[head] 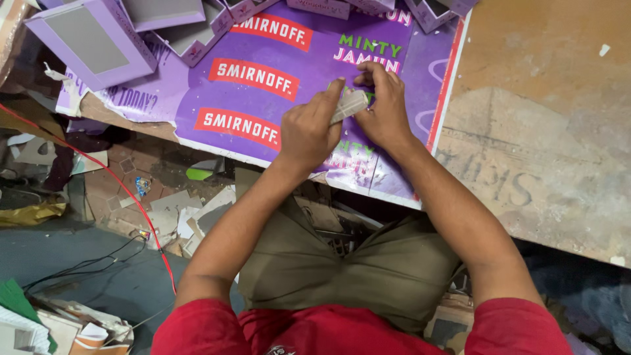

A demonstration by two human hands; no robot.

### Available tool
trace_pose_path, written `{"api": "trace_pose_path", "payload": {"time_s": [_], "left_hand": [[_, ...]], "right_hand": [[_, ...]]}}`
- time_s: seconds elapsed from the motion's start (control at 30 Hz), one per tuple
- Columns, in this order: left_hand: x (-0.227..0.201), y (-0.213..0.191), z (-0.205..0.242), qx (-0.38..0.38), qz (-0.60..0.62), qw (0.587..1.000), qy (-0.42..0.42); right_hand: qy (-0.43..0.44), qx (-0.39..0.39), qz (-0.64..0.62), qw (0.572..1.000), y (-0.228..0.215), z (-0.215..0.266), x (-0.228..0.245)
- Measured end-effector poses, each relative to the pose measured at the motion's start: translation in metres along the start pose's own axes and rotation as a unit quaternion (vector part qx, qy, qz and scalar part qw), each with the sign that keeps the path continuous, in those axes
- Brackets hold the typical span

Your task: The person assembles small purple cardboard boxes by folding flaps and pressing edges to form the structure. They handle each box one at a time, repeatedly folding and aligning the sides, then placing the finished boxes on the table.

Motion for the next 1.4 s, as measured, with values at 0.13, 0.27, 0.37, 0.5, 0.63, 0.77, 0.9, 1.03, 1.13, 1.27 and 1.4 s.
{"api": "trace_pose_path", "payload": {"time_s": [0.13,0.27,0.37,0.5,0.63,0.77,0.9,1.03,1.13,1.27,1.4], "left_hand": [[-0.003,0.008,-0.006,0.008,0.042,0.999,-0.029],[0.002,0.011,-0.020,-0.062,0.111,0.991,-0.039],[0.014,0.024,-0.033,-0.131,0.175,0.973,-0.075],[0.042,0.056,-0.041,-0.174,0.273,0.930,-0.173],[0.058,0.080,-0.038,-0.133,0.243,0.939,-0.202],[0.067,0.089,-0.031,-0.088,0.234,0.938,-0.241],[0.065,0.086,-0.033,-0.103,0.221,0.947,-0.208],[0.063,0.087,-0.034,-0.079,0.218,0.954,-0.190],[0.062,0.085,-0.031,-0.076,0.243,0.945,-0.206],[0.055,0.077,-0.028,-0.113,0.326,0.920,-0.185],[0.049,0.074,-0.032,-0.081,0.270,0.946,-0.159]], "right_hand": [[-0.008,-0.001,0.012,1.000,0.000,-0.001,0.001],[-0.007,-0.007,0.001,1.000,0.000,-0.003,0.002],[-0.010,-0.013,-0.011,1.000,-0.002,-0.004,0.003],[-0.002,-0.013,-0.018,1.000,-0.003,-0.005,0.004],[0.010,-0.013,-0.010,1.000,-0.002,-0.007,0.005],[0.021,-0.008,0.001,1.000,-0.001,-0.007,0.003],[0.021,-0.010,0.002,1.000,-0.001,-0.008,0.003],[0.000,-0.014,-0.001,1.000,-0.002,-0.008,0.007],[0.004,-0.006,0.022,1.000,-0.001,-0.008,0.007],[0.002,-0.008,-0.004,1.000,-0.002,-0.006,0.005],[-0.035,-0.021,-0.003,0.999,-0.002,-0.006,0.005]]}}
Point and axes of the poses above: each hand's wrist, its own z-axis away from the middle knuckle, its own y-axis out of the palm, x = y × z, the point moved 6 cm from there along -z, towards the middle knuckle, and after that the axes turned 9 degrees about -x, right-handed, at the moved point
